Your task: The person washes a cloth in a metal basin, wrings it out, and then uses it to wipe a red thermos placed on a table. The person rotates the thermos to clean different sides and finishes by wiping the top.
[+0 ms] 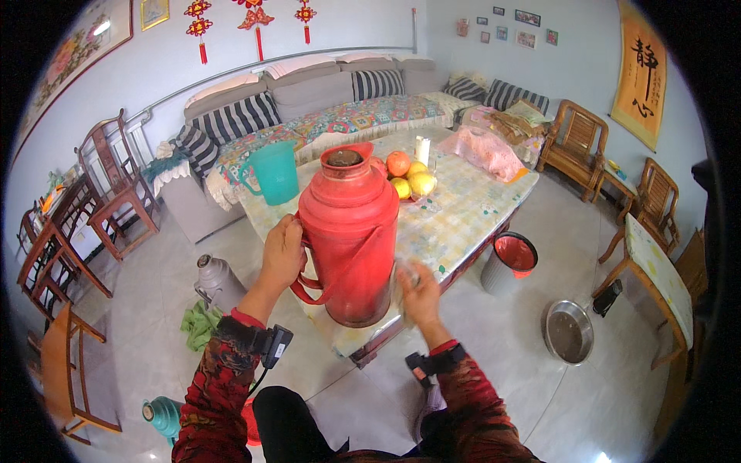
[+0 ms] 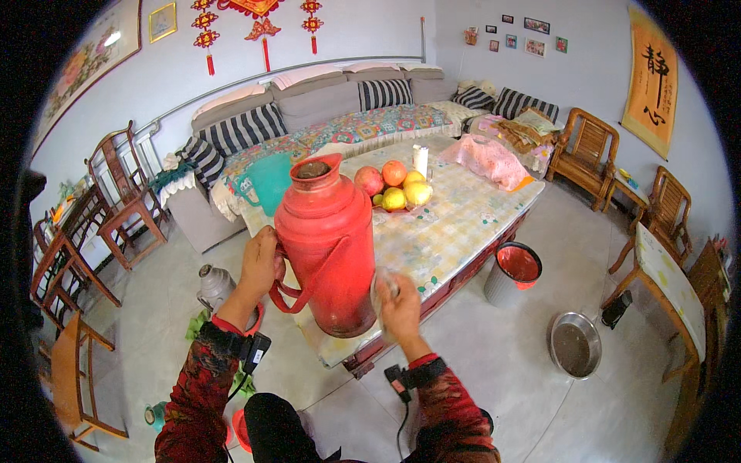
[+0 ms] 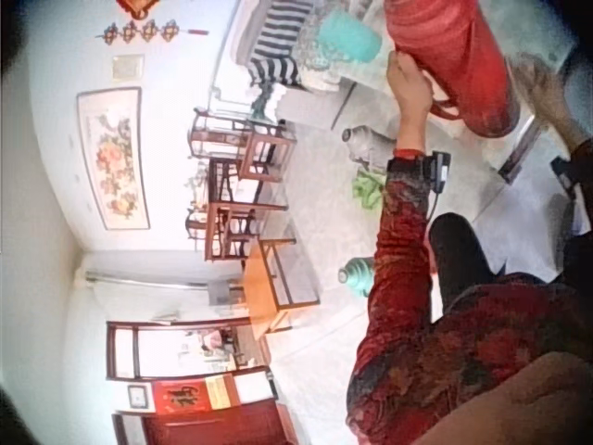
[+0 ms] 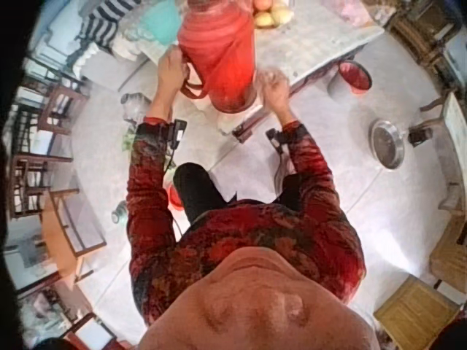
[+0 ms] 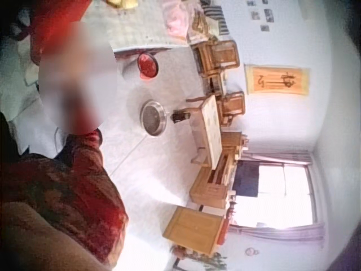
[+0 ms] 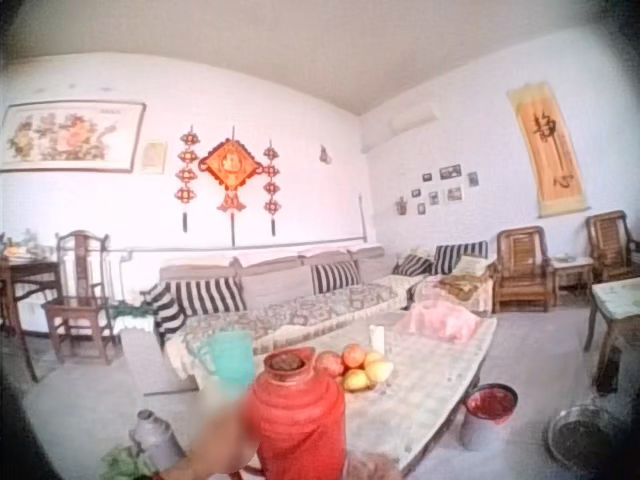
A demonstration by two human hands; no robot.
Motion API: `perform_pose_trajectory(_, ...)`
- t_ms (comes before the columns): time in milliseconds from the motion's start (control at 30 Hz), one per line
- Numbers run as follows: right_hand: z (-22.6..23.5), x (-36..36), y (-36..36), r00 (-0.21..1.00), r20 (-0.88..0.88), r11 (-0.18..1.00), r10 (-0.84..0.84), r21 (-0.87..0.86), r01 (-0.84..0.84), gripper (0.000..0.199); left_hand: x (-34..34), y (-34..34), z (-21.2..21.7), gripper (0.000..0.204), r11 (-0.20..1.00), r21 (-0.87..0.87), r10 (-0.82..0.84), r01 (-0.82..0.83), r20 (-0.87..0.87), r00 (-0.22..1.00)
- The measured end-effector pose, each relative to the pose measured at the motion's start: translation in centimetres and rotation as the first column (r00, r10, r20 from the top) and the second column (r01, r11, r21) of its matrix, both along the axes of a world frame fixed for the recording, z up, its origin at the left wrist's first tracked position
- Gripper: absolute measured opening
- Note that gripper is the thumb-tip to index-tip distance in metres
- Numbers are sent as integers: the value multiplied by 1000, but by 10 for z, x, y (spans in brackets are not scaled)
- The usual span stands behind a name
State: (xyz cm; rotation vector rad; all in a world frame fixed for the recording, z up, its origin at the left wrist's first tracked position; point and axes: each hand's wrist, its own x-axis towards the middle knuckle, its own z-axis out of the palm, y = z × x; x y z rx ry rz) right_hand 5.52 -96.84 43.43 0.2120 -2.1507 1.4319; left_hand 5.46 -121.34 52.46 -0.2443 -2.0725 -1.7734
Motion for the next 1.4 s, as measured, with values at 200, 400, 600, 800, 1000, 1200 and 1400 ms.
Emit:
perform_pose_trajectory(200, 144, -30, 14, 829, -501, 968, 249, 135, -210, 25, 1, 1, 0, 30, 997, 80, -9, 6, 41, 999)
perform_pose_trajectory(400, 181, -46, -3, 824, -353, 877, 442, 362, -316, 25, 0, -2, -2, 30, 999, 45, -24, 23, 31, 999)
perform_pose_trajectory(600, 198, -85, 1, 878, -70, 823, 473, 390, -412, 29, -4, -2, 0, 30, 998, 21, -56, 56, 28, 998)
perform_pose_trajectory(800, 220, -124, -17, 848, 165, 704, 503, 491, -513, 31, 3, -1, 8, 31, 999, -2, -50, 50, 55, 997)
perform_pose_trajectory(1000, 204, -79, -11, 910, -116, 840, 398, 445, -311, 24, 4, 0, 9, 29, 1000, 22, -19, 18, 48, 999)
perform_pose_trajectory(1200, 179, -20, -11, 895, -370, 911, 249, 404, -87, 24, -2, 0, 1, 30, 996, 64, -59, 58, 19, 998)
perform_pose_trajectory(1400, 196, -65, -8, 932, -248, 885, 265, 446, -133, 24, -3, -2, 1, 27, 996, 51, -73, 72, 25, 997)
